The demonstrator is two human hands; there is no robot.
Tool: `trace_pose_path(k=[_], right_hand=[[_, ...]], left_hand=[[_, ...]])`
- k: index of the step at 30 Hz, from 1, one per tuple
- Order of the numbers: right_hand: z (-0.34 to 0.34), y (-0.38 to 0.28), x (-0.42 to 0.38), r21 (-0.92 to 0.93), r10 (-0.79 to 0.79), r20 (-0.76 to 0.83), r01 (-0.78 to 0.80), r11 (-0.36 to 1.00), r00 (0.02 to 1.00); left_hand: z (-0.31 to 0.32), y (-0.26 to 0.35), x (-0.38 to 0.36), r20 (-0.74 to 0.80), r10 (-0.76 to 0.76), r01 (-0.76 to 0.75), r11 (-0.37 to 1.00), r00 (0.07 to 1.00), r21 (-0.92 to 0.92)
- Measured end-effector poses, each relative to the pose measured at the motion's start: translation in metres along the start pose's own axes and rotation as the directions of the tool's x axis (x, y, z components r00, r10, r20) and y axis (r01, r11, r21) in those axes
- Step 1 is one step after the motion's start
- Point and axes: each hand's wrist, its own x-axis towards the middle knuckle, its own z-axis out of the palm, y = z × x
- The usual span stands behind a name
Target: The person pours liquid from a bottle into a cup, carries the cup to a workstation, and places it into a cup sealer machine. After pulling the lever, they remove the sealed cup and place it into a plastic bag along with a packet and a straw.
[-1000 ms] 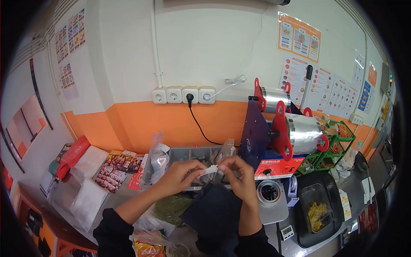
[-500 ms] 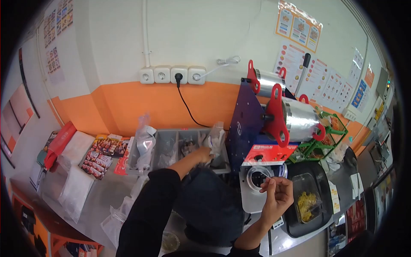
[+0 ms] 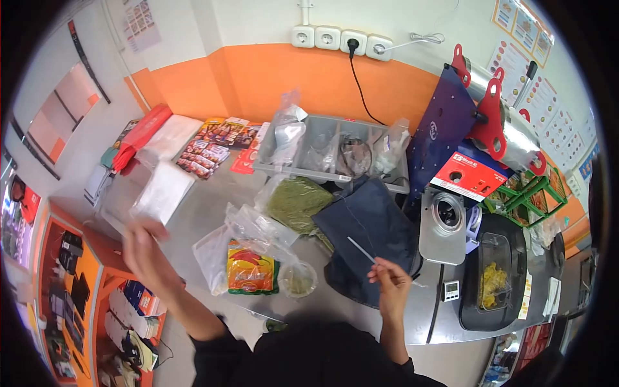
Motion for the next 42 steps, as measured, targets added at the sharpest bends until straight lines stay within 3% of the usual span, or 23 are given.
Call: trace_pose_path(k=[2,3,4,7,11,12,13,14,16,18,20,21,23,24,26,27,29,30,32,33,35,38,42], right_hand=[[0.011,0.027,-0.010,0.104,0.094,0.023,-0.096,0.990,0.995],[0.017,0.038,-0.016,0.194,0.197,0.050,-0.203,0.960,0.979],[0.024,0.047,-0.020,0.193,0.191,0.049,-0.197,0.961,0.980],[0.040,0.063,-0.027,0.106,0.150,0.064,-0.156,0.982,0.987],[0.053,0.064,-0.030,0.004,-0.030,0.071,0.030,1.000,0.997],[0.053,0.070,-0.028,-0.043,-0.085,0.085,0.089,0.995,0.993],[0.053,0.075,-0.026,-0.088,-0.139,0.100,0.148,0.985,0.985],[0.058,0.072,-0.025,-0.082,-0.149,0.089,0.156,0.984,0.985],[0.065,0.069,-0.027,-0.270,-0.242,0.249,0.307,0.913,0.938],[0.066,0.068,-0.024,-0.360,-0.271,0.335,0.389,0.848,0.902],[0.065,0.071,-0.016,-0.364,-0.374,0.558,0.624,0.692,0.741],[0.064,0.069,-0.012,-0.363,-0.373,0.557,0.621,0.695,0.742],[0.062,0.064,-0.006,-0.371,-0.455,0.618,0.749,0.549,0.641],[0.061,0.061,-0.006,-0.371,-0.455,0.617,0.748,0.550,0.642],[0.058,0.054,-0.007,-0.364,-0.301,0.587,0.577,0.731,0.751],[0.056,0.054,-0.006,-0.363,-0.300,0.590,0.578,0.731,0.750],[0.051,0.058,-0.003,-0.298,-0.163,0.671,0.464,0.834,0.723],[0.051,0.063,0.000,-0.296,-0.163,0.673,0.464,0.835,0.722],[0.054,0.067,0.002,-0.193,-0.063,0.697,0.272,0.943,0.714],[0.055,0.063,0.003,-0.191,-0.063,0.700,0.271,0.943,0.711],[0.057,0.053,0.007,-0.358,-0.027,0.742,0.430,0.829,0.670],[0.061,0.056,0.010,-0.278,-0.162,0.774,0.559,0.781,0.612],[0.062,0.069,0.010,-0.213,-0.264,0.792,0.654,0.726,0.550]], left_hand=[[-0.014,-0.046,-0.081,0.076,-0.345,0.345,0.939,0.936,0.014],[-0.018,-0.082,-0.126,0.207,-0.596,0.593,0.801,0.776,0.082],[0.002,-0.087,-0.150,0.448,-0.621,0.615,0.767,0.643,0.182],[0.055,-0.086,-0.211,0.468,-0.458,0.299,0.877,0.755,0.376],[0.070,-0.106,-0.220,0.567,-0.382,0.286,0.924,0.730,0.254],[0.064,-0.111,-0.218,0.637,-0.069,-0.084,0.975,0.768,0.206],[0.062,-0.114,-0.218,0.684,0.241,-0.442,0.888,0.688,0.131],[0.064,-0.111,-0.217,0.688,0.254,-0.451,0.885,0.680,0.118],[0.059,-0.102,-0.223,0.623,0.266,-0.442,0.885,0.736,0.144],[0.062,-0.088,-0.201,0.645,0.330,-0.469,0.882,0.689,0.050],[0.071,-0.078,-0.182,0.754,0.191,-0.302,0.953,0.629,0.010],[0.072,-0.080,-0.177,0.756,0.189,-0.301,0.953,0.627,0.012],[0.073,-0.089,-0.170,0.888,0.145,-0.353,0.935,0.436,0.021],[0.074,-0.093,-0.167,0.889,0.144,-0.353,0.935,0.434,0.021],[0.076,-0.101,-0.162,0.838,-0.119,-0.006,0.989,0.532,0.145],[0.078,-0.105,-0.158,0.836,-0.121,-0.005,0.989,0.534,0.147],[0.082,-0.114,-0.149,0.926,-0.010,-0.124,0.990,0.377,0.061],[0.084,-0.123,-0.147,0.926,-0.012,-0.125,0.990,0.379,0.064],[0.088,-0.131,-0.142,0.955,-0.145,-0.192,0.961,0.260,0.198],[0.091,-0.130,-0.135,0.953,-0.149,-0.193,0.960,0.262,0.203],[0.097,-0.122,-0.117,0.971,-0.231,-0.045,0.971,0.063,0.234],[0.107,-0.091,-0.089,0.954,-0.301,0.067,0.951,-0.014,0.301],[0.112,-0.111,-0.096,0.921,-0.388,-0.141,0.914,-0.040,0.380]])
